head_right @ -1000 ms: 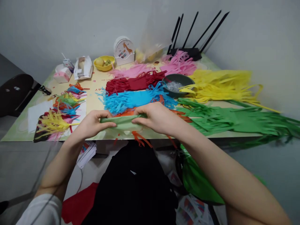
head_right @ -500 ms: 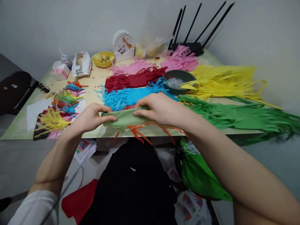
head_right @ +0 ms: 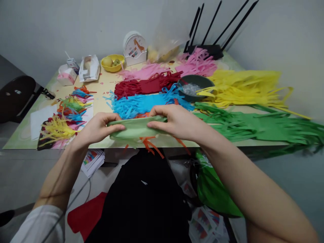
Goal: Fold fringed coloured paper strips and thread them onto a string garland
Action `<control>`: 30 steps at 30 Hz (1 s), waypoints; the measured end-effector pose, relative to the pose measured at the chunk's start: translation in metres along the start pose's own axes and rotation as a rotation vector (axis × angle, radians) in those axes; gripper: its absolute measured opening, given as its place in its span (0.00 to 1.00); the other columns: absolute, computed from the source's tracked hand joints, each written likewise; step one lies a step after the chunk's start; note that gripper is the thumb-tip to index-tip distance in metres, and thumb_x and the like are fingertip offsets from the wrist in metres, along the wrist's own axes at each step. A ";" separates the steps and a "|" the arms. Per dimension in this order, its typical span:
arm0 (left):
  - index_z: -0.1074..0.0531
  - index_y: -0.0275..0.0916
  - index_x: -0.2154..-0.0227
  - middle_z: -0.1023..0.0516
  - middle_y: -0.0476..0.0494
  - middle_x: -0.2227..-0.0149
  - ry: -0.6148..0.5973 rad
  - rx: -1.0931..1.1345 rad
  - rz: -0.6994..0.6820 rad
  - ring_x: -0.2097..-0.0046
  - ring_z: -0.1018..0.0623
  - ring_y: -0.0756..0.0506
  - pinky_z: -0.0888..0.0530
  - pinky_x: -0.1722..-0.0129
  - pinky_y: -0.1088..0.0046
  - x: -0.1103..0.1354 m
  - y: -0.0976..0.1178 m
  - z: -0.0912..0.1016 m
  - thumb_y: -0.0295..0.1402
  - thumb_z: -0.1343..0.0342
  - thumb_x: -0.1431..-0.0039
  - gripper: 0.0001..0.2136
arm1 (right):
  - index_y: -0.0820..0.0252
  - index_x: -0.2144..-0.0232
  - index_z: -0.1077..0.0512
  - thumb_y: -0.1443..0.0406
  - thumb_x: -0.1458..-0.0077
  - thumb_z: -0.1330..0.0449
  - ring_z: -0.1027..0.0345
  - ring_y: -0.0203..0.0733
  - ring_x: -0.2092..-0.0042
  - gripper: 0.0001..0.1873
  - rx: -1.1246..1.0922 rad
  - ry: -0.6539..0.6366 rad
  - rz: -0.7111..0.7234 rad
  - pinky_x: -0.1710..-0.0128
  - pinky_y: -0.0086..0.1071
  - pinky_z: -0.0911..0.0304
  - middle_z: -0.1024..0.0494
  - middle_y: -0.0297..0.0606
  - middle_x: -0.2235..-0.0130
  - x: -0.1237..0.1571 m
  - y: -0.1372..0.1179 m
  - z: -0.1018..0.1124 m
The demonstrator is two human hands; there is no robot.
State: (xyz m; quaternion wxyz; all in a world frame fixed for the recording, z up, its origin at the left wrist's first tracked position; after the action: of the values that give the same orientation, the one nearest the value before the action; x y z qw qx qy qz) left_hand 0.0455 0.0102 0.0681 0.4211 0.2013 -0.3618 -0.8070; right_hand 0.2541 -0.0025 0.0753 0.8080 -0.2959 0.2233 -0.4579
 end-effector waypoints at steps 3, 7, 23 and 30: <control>0.27 0.35 0.72 0.27 0.50 0.73 0.049 0.177 0.023 0.74 0.29 0.52 0.33 0.75 0.77 0.005 -0.006 -0.002 0.39 0.41 0.44 0.11 | 0.58 0.70 0.28 0.57 0.46 0.39 0.31 0.42 0.67 0.10 -0.095 0.123 -0.008 0.68 0.32 0.39 0.23 0.36 0.68 0.007 0.004 -0.004; 0.24 0.36 0.64 0.23 0.47 0.67 0.155 0.461 0.085 0.78 0.27 0.53 0.29 0.77 0.77 0.014 -0.020 -0.008 0.38 0.40 0.45 0.11 | 0.56 0.66 0.24 0.61 0.45 0.39 0.28 0.42 0.65 0.07 -0.247 0.290 -0.035 0.67 0.32 0.36 0.21 0.37 0.65 0.020 0.014 -0.011; 0.21 0.37 0.71 0.23 0.42 0.66 0.246 0.378 -0.098 0.62 0.25 0.46 0.29 0.63 0.71 0.022 -0.019 -0.009 0.29 0.45 0.44 0.07 | 0.56 0.71 0.23 0.72 0.50 0.45 0.27 0.43 0.62 0.11 -0.340 0.351 0.179 0.60 0.35 0.34 0.22 0.38 0.65 0.027 0.022 -0.021; 0.31 0.38 0.73 0.25 0.48 0.70 0.446 0.077 -0.058 0.66 0.26 0.49 0.31 0.64 0.75 0.023 -0.015 -0.014 0.36 0.39 0.44 0.09 | 0.56 0.74 0.29 0.64 0.43 0.40 0.28 0.43 0.65 0.07 -0.083 0.435 0.155 0.62 0.34 0.35 0.23 0.38 0.69 0.029 0.011 -0.026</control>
State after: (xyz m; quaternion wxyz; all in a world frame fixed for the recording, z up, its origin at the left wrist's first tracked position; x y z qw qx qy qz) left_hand 0.0327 -0.0085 0.0471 0.4594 0.4009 -0.2846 -0.7397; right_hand 0.2577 -0.0306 0.0464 0.7608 -0.2054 0.4327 -0.4379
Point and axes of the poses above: each hand's wrist, its own x-axis away from the middle knuckle, its own z-axis out of the back of the hand, y = z × x, the point moved 5 cm from there along -x, towards the middle knuckle
